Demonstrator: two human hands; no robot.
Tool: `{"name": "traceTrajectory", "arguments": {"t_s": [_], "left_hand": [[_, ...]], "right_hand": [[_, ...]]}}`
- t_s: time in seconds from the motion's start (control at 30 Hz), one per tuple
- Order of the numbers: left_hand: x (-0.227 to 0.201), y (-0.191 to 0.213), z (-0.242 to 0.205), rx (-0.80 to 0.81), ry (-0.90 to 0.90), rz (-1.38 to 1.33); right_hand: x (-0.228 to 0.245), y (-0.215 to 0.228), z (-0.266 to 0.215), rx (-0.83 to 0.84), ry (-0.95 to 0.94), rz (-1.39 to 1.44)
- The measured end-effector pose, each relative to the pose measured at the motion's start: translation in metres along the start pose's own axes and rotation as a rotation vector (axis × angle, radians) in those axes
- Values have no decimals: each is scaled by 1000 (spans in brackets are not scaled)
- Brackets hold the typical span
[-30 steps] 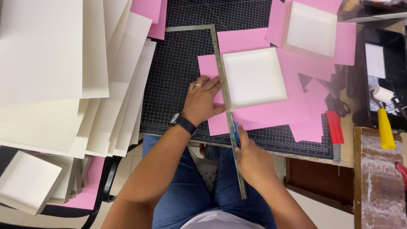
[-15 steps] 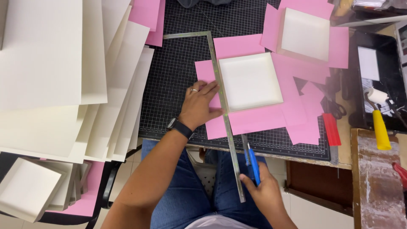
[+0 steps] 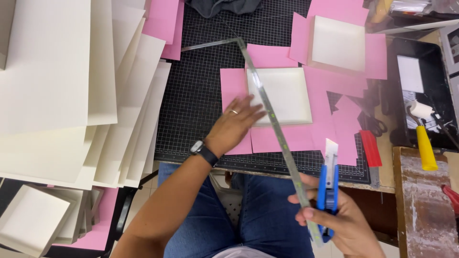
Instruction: Cutting and preparing pink paper liners for white gift boxes using a utility knife and an L-square ruler
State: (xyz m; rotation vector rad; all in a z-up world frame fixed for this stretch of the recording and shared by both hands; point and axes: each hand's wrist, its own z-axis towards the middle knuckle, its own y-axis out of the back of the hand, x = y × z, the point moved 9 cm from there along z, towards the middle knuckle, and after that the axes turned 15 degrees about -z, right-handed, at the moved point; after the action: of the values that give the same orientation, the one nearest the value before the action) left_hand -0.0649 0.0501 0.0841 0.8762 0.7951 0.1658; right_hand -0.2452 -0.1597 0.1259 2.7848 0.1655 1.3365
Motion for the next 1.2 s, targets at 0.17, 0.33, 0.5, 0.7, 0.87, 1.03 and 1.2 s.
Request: {"name": "traceTrajectory", "arguments": {"t_s": [0.17, 0.33, 0.5, 0.7, 0.87, 1.03, 1.2], "left_hand": [[-12, -20, -5, 42, -118, 38], [-39, -29, -30, 202, -90, 144], [-21, -21, -27, -38, -21, -48], [-23, 5, 23, 4, 188, 7], [-6, -73, 85, 462, -57, 255], [9, -121, 97, 904, -141, 524], [-33, -53, 98, 323, -515, 531]], "right_hand": [[-10, 40, 2, -71, 69, -2], [-13, 53, 19, -65, 143, -27], [-21, 46, 44, 13, 197, -7], [-26, 58, 62, -46, 162, -2], [-23, 72, 66, -118, 113, -69], [-32, 72, 69, -115, 83, -5], [-64, 57, 77, -39, 194, 22]]}}
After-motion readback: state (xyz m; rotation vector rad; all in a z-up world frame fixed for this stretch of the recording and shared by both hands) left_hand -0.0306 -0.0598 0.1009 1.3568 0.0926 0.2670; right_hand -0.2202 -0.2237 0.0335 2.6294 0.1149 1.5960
